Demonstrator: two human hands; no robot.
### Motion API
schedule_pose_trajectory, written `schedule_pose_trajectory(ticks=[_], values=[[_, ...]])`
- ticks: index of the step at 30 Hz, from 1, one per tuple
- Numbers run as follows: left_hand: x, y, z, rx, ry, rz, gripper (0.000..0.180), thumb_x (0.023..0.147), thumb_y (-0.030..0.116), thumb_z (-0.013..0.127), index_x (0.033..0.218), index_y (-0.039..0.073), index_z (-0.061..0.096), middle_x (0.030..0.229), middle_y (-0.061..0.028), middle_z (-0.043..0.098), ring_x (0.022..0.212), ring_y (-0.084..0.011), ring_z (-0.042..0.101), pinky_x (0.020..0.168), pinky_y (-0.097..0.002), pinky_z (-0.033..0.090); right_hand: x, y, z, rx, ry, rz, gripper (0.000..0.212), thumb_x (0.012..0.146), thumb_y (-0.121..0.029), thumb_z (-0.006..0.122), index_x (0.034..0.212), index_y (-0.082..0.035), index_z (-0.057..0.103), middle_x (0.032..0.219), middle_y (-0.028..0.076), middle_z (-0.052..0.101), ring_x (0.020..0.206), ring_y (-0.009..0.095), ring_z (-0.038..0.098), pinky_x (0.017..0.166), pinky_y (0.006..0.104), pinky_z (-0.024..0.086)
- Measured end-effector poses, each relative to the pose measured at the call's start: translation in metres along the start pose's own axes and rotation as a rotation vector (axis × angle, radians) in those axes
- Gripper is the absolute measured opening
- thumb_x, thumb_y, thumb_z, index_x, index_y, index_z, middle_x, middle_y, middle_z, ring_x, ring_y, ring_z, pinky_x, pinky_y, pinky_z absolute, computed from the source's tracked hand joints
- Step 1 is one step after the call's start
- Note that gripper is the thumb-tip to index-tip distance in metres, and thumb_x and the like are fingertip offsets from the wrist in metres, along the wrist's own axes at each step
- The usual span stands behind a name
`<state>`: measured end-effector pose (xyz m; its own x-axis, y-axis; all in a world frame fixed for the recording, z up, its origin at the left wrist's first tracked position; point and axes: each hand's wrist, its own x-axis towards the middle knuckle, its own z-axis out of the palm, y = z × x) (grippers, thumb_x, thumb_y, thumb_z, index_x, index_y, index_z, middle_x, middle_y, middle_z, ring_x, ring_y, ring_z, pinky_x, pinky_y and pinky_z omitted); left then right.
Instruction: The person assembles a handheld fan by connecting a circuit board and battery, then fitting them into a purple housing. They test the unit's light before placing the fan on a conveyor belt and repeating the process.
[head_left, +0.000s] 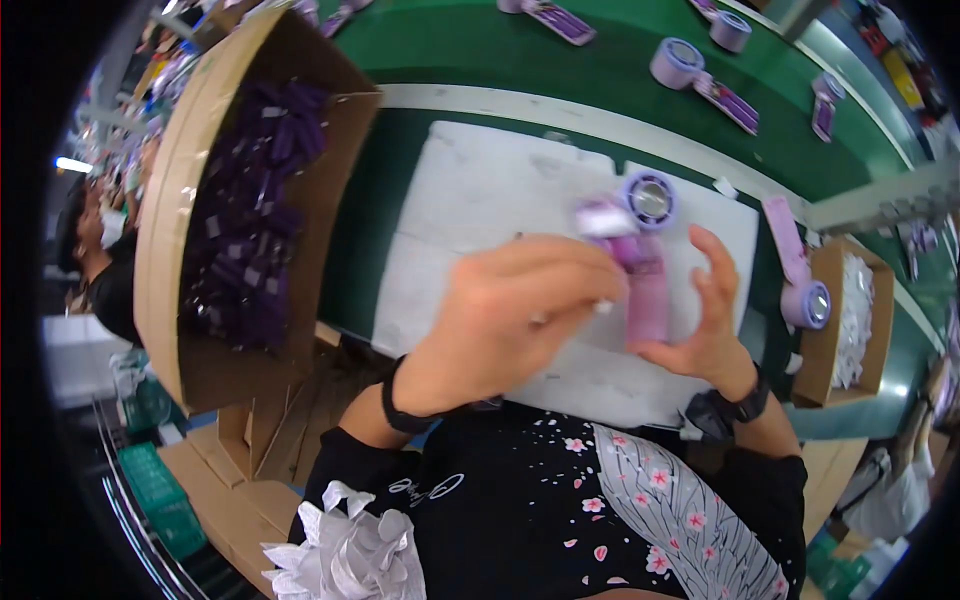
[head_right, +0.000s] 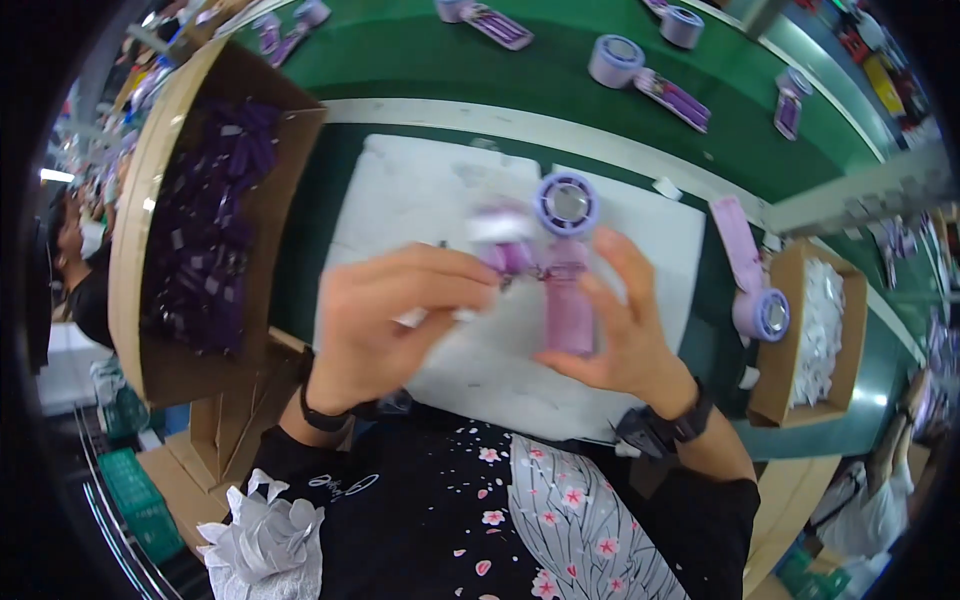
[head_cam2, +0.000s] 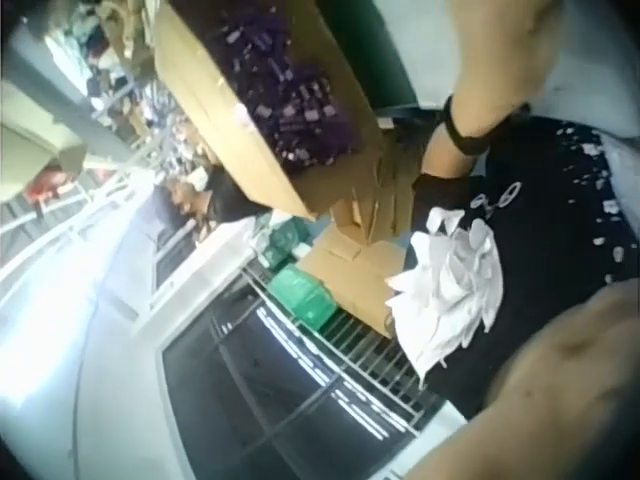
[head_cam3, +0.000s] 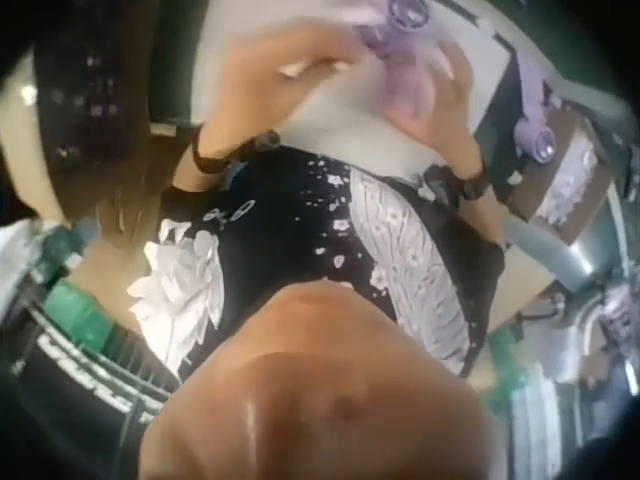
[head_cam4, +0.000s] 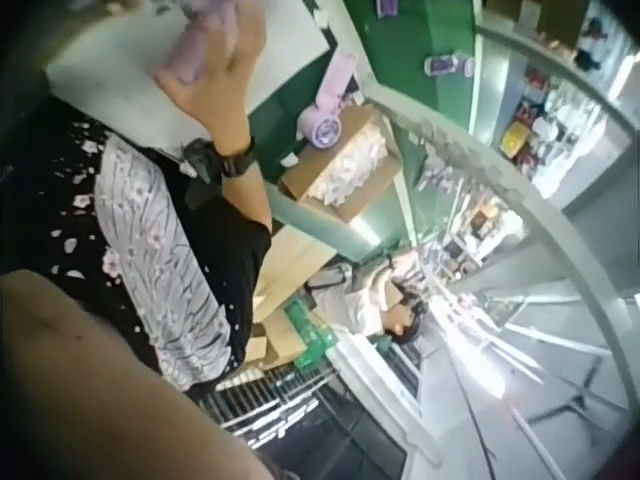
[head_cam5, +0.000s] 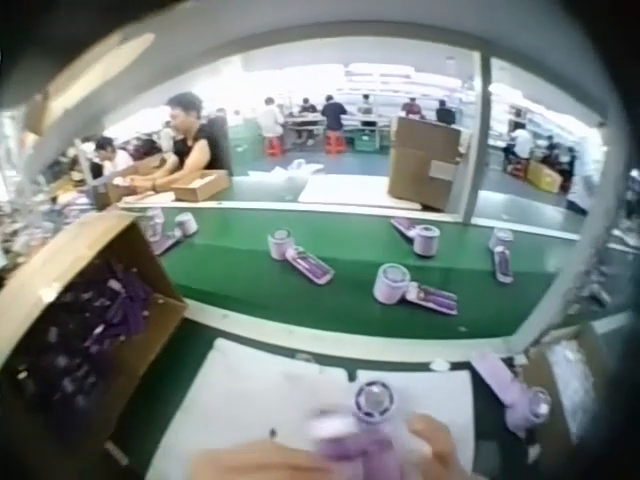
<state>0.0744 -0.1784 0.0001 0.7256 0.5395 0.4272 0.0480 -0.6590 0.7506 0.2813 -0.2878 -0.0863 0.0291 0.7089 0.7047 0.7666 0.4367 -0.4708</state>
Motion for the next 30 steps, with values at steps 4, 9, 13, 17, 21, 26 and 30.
schedule_pose_trajectory(ticks=[4,9,13,17,21,26,30], values=[[0.009,-0.018,0.035,-0.060,-0.077,0.067,0.022,0.069,-0.004,0.074,0.090,0.001,0.069,0.100,-0.0111,0.065,0.087,-0.0239,0.063,0.079,-0.0320,0.052,-0.010,-0.001,-0.005,-0.033,-0.098,0.158,0.044,0.068,-0.013,0.081,0.106,-0.004,0.060,0.106,0.018,0.062,0.089,0.027,0.062,0.071,0.0336,0.050],[0.014,-0.033,0.032,0.119,-0.199,-0.307,0.040,0.067,0.004,0.080,0.104,0.003,0.063,0.107,-0.0095,0.060,0.098,-0.0248,0.059,0.084,-0.0342,0.050,-0.001,0.005,0.001,0.060,0.051,0.523,0.019,0.073,-0.004,0.076,0.083,-0.002,0.059,0.074,0.010,0.059,0.062,0.018,0.058,0.057,0.0287,0.044],[0.021,-0.048,0.042,-0.041,-0.363,-0.346,0.048,0.069,0.007,0.080,0.112,0.007,0.058,0.112,-0.0122,0.057,0.098,-0.0283,0.058,0.085,-0.0335,0.049,0.006,0.009,0.001,0.070,0.096,0.503,0.016,0.074,-0.001,0.073,0.082,-0.002,0.059,0.071,0.008,0.054,0.060,0.017,0.053,0.056,0.0258,0.042],[0.051,-0.073,0.048,-0.135,-0.466,-0.238,0.048,0.069,0.005,0.080,0.112,0.006,0.057,0.104,-0.0114,0.060,0.092,-0.0256,0.061,0.081,-0.0321,0.051,0.008,0.013,-0.003,0.077,0.050,0.551,0.015,0.074,0.000,0.070,0.083,-0.002,0.059,0.070,0.007,0.051,0.060,0.014,0.050,0.055,0.0235,0.039],[0.040,-0.086,0.050,-0.315,-0.435,-0.305,0.040,0.071,0.003,0.078,0.106,0.004,0.059,0.093,-0.0090,0.063,0.080,-0.0214,0.062,0.073,-0.0295,0.051,0.016,-0.004,-0.005,0.091,-0.088,0.775,0.016,0.073,0.002,0.070,0.087,-0.001,0.061,0.078,0.008,0.055,0.065,0.015,0.054,0.056,0.0242,0.042],[0.045,-0.083,0.046,-0.304,-0.514,-0.409,0.029,0.072,-0.002,0.076,0.098,0.001,0.062,0.092,-0.0047,0.065,0.084,-0.0137,0.060,0.078,-0.0271,0.049,0.016,0.006,0.005,-0.019,-0.136,0.422,0.020,0.071,0.002,0.071,0.089,-0.002,0.065,0.080,0.008,0.056,0.067,0.018,0.058,0.057,0.0257,0.045],[0.044,-0.080,0.044,-0.346,-0.506,-0.336,0.022,0.074,-0.003,0.074,0.093,-0.001,0.063,0.090,-0.0041,0.066,0.082,-0.0125,0.060,0.075,-0.0257,0.049,0.019,0.001,0.004,-0.063,-0.186,0.461,0.021,0.068,0.002,0.073,0.088,-0.003,0.069,0.082,0.008,0.058,0.070,0.020,0.060,0.059,0.0275,0.047]])
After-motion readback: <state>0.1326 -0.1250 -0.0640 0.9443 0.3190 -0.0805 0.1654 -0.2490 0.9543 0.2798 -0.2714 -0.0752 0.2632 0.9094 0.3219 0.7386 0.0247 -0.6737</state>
